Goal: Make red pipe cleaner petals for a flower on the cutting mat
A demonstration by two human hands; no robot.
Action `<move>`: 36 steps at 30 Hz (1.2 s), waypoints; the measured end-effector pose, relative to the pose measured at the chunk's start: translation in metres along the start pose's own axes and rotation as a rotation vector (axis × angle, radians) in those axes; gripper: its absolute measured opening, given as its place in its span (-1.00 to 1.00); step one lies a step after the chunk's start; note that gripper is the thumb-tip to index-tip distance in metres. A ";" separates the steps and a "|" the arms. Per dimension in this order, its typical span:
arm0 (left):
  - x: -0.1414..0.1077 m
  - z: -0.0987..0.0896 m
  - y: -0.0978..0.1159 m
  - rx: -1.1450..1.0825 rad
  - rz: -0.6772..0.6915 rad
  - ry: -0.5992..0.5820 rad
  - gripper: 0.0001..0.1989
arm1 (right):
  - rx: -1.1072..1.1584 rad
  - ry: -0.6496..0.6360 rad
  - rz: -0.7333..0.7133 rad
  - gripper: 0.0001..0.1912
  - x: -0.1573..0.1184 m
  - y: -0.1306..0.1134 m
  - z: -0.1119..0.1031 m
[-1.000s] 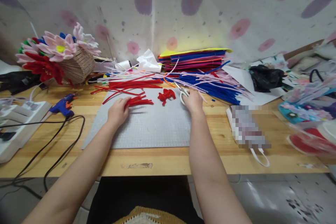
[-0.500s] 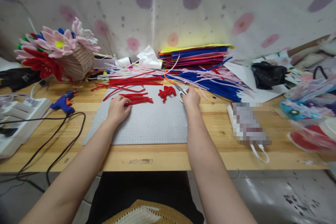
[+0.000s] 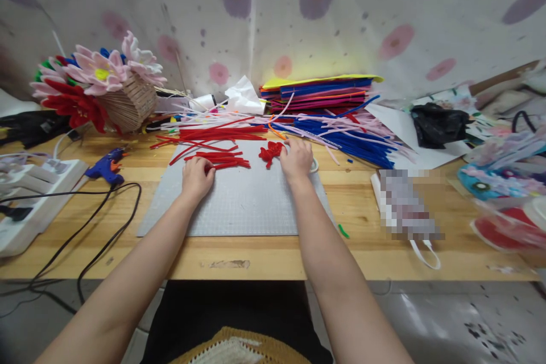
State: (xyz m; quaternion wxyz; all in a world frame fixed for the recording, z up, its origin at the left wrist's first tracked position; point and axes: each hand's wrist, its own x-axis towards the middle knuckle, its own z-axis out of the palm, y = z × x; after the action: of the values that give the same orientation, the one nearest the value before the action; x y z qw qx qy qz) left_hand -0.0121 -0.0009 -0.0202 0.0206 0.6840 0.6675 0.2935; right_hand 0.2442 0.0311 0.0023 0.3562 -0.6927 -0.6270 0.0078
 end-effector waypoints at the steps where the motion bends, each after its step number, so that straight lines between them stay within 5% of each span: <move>1: 0.001 -0.001 0.001 0.010 0.012 0.005 -0.94 | 0.037 -0.008 -0.068 -0.73 -0.002 -0.006 0.001; 8: -0.001 -0.003 0.010 0.138 0.249 0.137 -0.83 | 0.170 -0.262 -0.510 -0.65 -0.036 -0.068 0.017; 12: -0.004 0.001 0.015 0.145 0.333 0.191 -0.81 | 0.074 -0.404 -0.618 -0.64 -0.047 -0.084 0.029; 18: -0.001 -0.004 0.012 0.079 0.388 0.211 -0.76 | 0.066 -0.278 -0.488 -0.74 -0.039 -0.073 0.033; 24: -0.002 -0.010 0.008 -0.149 0.163 0.176 -0.72 | 0.468 -0.108 -0.198 -0.85 -0.028 -0.059 0.032; 27: -0.006 -0.009 0.017 -0.449 0.000 0.088 -0.74 | 0.835 -0.244 0.066 -0.88 -0.026 -0.061 0.033; 30: -0.009 -0.011 0.028 -0.914 -0.293 -0.174 -0.73 | 1.194 -0.467 0.266 -0.80 -0.026 -0.062 0.029; 33: -0.010 -0.018 0.033 -1.199 -0.488 -0.493 -0.74 | 1.366 -0.645 0.354 -0.71 -0.028 -0.061 0.023; 36: -0.010 -0.024 0.032 -1.287 -0.534 -0.608 -0.75 | 1.389 -0.748 0.368 -0.69 -0.030 -0.060 0.021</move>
State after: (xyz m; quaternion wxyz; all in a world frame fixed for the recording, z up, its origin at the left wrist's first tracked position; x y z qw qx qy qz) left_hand 0.0067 -0.0222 0.0093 0.6689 0.4030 0.4724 0.4086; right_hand 0.1758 0.0124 0.0036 0.4647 -0.3571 -0.4326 0.6852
